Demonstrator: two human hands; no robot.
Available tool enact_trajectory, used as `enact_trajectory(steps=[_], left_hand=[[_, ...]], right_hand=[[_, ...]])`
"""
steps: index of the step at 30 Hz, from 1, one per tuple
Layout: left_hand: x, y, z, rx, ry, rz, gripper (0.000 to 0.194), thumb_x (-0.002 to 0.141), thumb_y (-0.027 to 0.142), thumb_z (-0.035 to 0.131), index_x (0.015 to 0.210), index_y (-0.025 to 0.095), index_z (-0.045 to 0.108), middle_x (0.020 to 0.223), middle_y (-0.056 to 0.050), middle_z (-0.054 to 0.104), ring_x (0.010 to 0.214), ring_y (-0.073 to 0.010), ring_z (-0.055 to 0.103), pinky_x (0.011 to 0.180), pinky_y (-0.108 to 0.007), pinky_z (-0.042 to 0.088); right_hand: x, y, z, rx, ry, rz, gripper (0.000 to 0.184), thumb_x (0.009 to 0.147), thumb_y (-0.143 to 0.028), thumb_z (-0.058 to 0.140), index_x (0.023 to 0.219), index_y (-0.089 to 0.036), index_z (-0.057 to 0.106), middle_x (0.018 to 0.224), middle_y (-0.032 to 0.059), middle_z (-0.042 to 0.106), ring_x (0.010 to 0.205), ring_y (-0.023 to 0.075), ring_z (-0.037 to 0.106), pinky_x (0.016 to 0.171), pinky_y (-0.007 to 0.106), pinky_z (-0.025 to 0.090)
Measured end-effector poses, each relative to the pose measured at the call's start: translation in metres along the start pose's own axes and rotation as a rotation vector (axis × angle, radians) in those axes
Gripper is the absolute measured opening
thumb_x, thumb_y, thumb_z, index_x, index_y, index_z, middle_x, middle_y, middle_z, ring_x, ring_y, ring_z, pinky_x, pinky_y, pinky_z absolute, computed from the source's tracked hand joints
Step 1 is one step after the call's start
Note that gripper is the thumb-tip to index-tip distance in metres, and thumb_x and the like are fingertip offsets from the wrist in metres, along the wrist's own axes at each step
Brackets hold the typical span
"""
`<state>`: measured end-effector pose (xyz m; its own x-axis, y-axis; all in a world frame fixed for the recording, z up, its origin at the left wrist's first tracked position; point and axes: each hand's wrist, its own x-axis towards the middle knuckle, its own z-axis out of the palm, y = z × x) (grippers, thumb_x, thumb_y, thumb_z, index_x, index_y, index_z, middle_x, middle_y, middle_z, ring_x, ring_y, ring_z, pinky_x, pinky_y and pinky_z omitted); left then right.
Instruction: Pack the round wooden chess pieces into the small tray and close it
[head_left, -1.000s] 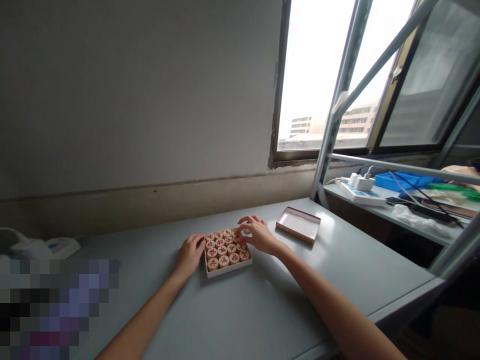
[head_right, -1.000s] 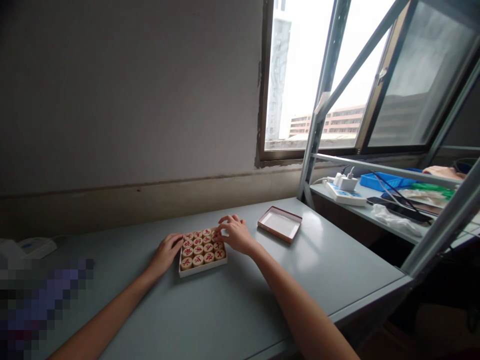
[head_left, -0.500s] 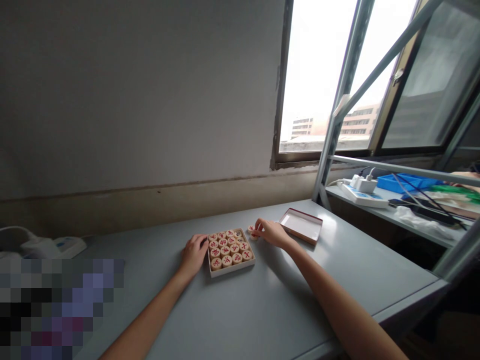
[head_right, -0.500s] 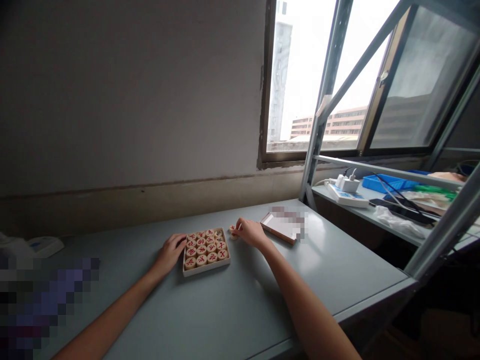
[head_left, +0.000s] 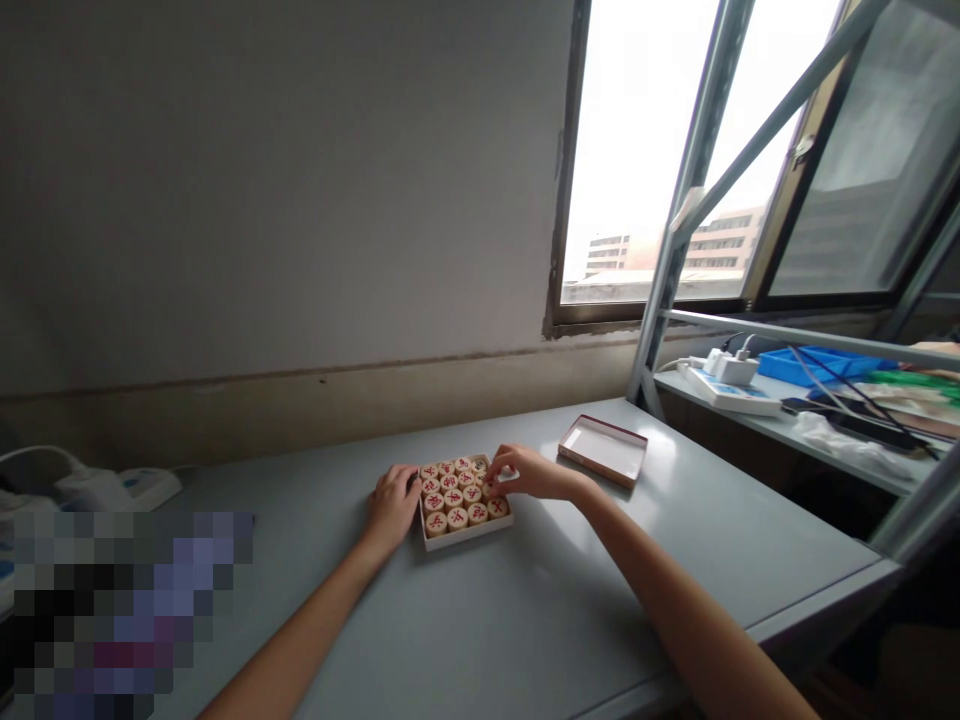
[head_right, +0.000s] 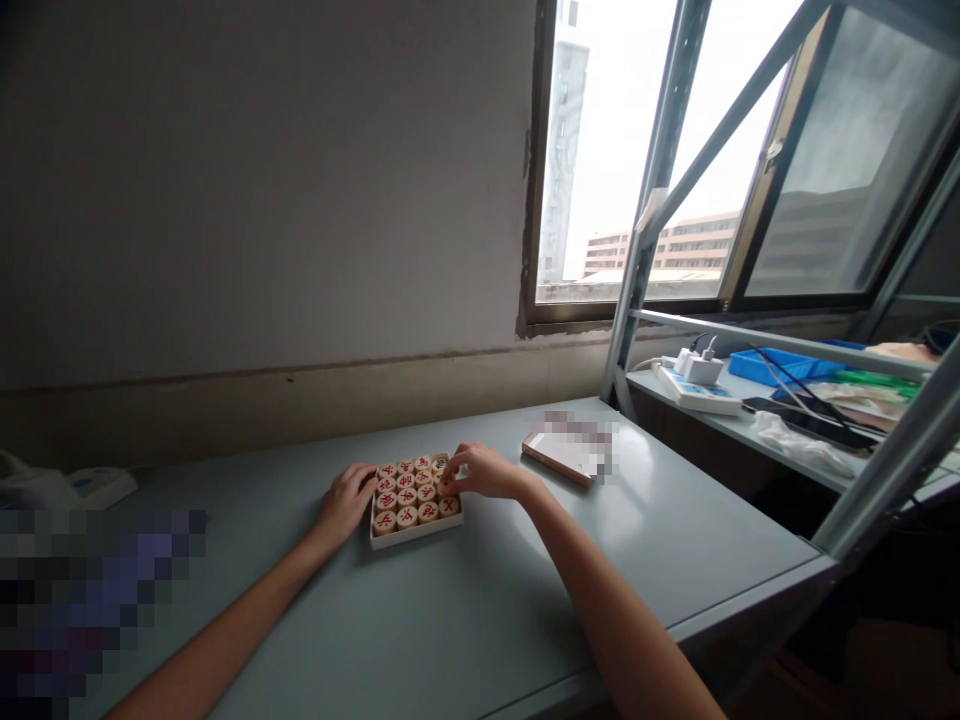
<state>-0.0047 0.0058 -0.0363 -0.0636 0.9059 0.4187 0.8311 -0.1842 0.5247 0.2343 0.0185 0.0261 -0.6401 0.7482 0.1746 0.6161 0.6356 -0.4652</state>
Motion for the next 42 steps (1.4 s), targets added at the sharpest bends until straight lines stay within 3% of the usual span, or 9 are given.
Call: enact_trajectory(steps=[9, 12, 17, 20, 24, 26, 31, 36, 42], left_hand=[[0.000, 0.001, -0.001, 0.001, 0.016, 0.003, 0.026, 0.080, 0.023, 0.038, 0.091, 0.019, 0.061, 0.101, -0.006, 0.060, 0.099, -0.0189, 0.053, 0.090, -0.034, 0.041], [0.000, 0.001, 0.000, 0.006, 0.005, 0.001, 0.027, 0.080, 0.023, 0.037, 0.092, 0.017, 0.060, 0.102, -0.007, 0.060, 0.100, -0.0198, 0.052, 0.090, -0.036, 0.041], [0.001, 0.000, 0.001, 0.016, 0.018, 0.021, 0.025, 0.079, 0.023, 0.038, 0.090, 0.018, 0.061, 0.100, -0.006, 0.060, 0.098, -0.0192, 0.053, 0.089, -0.035, 0.041], [0.002, 0.000, 0.001, 0.013, 0.023, 0.021, 0.025, 0.079, 0.022, 0.038, 0.089, 0.019, 0.061, 0.099, -0.006, 0.061, 0.098, -0.0189, 0.053, 0.090, -0.034, 0.041], [0.001, 0.000, 0.000, -0.003, 0.020, 0.018, 0.026, 0.079, 0.023, 0.038, 0.089, 0.018, 0.061, 0.099, -0.007, 0.061, 0.096, -0.0195, 0.054, 0.088, -0.035, 0.042], [0.000, 0.001, 0.000, 0.005, 0.016, 0.012, 0.026, 0.079, 0.023, 0.038, 0.090, 0.018, 0.061, 0.100, -0.007, 0.060, 0.097, -0.0196, 0.054, 0.088, -0.034, 0.042], [0.000, 0.002, -0.002, 0.023, 0.002, 0.005, 0.026, 0.080, 0.023, 0.038, 0.091, 0.018, 0.061, 0.101, -0.006, 0.060, 0.098, -0.0193, 0.053, 0.088, -0.033, 0.042], [0.000, 0.002, -0.002, 0.031, -0.017, 0.013, 0.027, 0.081, 0.023, 0.037, 0.093, 0.017, 0.060, 0.103, -0.007, 0.060, 0.099, -0.0201, 0.053, 0.088, -0.034, 0.042], [0.000, 0.003, -0.002, 0.050, -0.021, 0.014, 0.027, 0.081, 0.023, 0.037, 0.093, 0.017, 0.060, 0.103, -0.007, 0.060, 0.099, -0.0199, 0.053, 0.088, -0.033, 0.041]], right_hand=[[0.000, 0.010, -0.013, 0.135, 0.013, 0.194, 0.026, 0.068, -0.036, 0.067, 0.085, -0.018, 0.061, 0.079, 0.0004, 0.062, 0.067, 0.0118, 0.052, 0.057, 0.021, 0.038], [-0.005, 0.018, -0.017, 0.034, -0.023, 0.310, 0.026, 0.068, -0.035, 0.066, 0.087, -0.018, 0.060, 0.077, 0.0013, 0.063, 0.062, 0.0118, 0.054, 0.053, 0.021, 0.037], [-0.011, 0.020, -0.016, -0.172, 0.087, 0.443, 0.023, 0.073, -0.036, 0.061, 0.062, -0.016, 0.058, 0.060, 0.0062, 0.056, 0.059, 0.0179, 0.051, 0.053, 0.027, 0.032], [-0.010, 0.010, -0.018, -0.154, 0.081, 0.359, 0.025, 0.077, -0.039, 0.056, 0.066, -0.016, 0.060, 0.059, 0.0028, 0.053, 0.057, 0.0146, 0.047, 0.052, 0.025, 0.030], [-0.009, -0.007, -0.021, 0.066, -0.126, 0.037, 0.020, 0.075, -0.035, 0.059, 0.084, -0.019, 0.065, 0.068, -0.0014, 0.051, 0.059, 0.0099, 0.043, 0.053, 0.021, 0.032], [-0.008, -0.013, -0.020, 0.094, -0.207, -0.027, 0.020, 0.071, -0.032, 0.063, 0.086, -0.020, 0.067, 0.068, -0.0021, 0.048, 0.060, 0.0095, 0.041, 0.055, 0.020, 0.032], [-0.006, -0.014, -0.015, 0.087, -0.227, -0.022, 0.021, 0.066, -0.029, 0.069, 0.084, -0.019, 0.068, 0.067, -0.0026, 0.043, 0.060, 0.0091, 0.039, 0.054, 0.020, 0.032], [-0.007, -0.010, -0.020, 0.144, -0.167, -0.010, 0.019, 0.062, -0.028, 0.070, 0.077, -0.018, 0.066, 0.070, -0.0019, 0.050, 0.065, 0.0109, 0.045, 0.057, 0.021, 0.035], [-0.017, 0.013, -0.035, 0.063, -0.255, 0.275, 0.015, 0.069, -0.032, 0.065, 0.074, -0.017, 0.064, 0.068, -0.0002, 0.061, 0.062, 0.0121, 0.050, 0.054, 0.022, 0.034]])
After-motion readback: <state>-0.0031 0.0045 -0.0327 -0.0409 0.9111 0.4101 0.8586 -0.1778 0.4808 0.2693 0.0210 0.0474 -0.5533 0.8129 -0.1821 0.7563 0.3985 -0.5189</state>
